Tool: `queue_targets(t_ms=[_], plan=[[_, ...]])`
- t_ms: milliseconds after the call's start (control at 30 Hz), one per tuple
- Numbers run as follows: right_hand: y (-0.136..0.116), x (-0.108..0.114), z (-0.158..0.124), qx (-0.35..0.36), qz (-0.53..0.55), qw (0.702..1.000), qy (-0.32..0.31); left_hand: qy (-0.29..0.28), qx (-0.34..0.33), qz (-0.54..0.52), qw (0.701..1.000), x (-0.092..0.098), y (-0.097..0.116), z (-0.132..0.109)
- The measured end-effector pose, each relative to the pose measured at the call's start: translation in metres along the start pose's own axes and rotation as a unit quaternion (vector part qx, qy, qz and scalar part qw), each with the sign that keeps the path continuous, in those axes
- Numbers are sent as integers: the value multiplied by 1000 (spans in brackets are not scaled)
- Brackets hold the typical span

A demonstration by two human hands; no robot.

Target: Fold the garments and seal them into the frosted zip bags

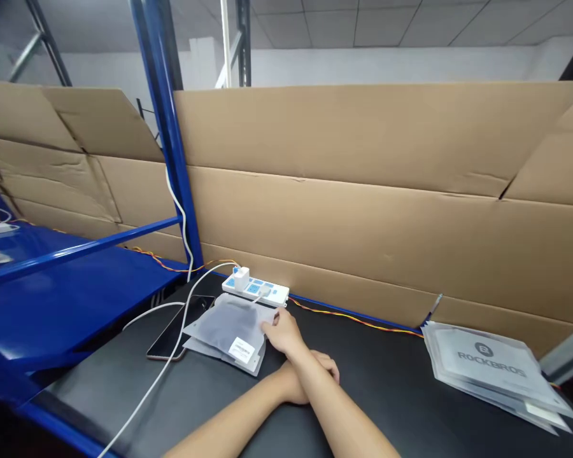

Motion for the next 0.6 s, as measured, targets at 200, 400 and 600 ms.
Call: queue_targets(t_ms=[200,400,600], plan=[[-10,62,-42,70,-101,991,48,49,11,2,999,6,5,-2],[2,127,-124,112,-218,969,39,57,22,-22,998,29,-11,-6],[29,226,-178,91,-299,944,102,128,99,-3,987,46,-24,-10]])
Point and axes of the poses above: each hand's wrist, its own z-axis towards the middle knuckle, its own x-axis out of the back of the hand, y = z × x, the point moved 10 cm from there along z, towards the middle knuckle, and after that the axes turned 6 degrees about -y, right-handed, at the moved point
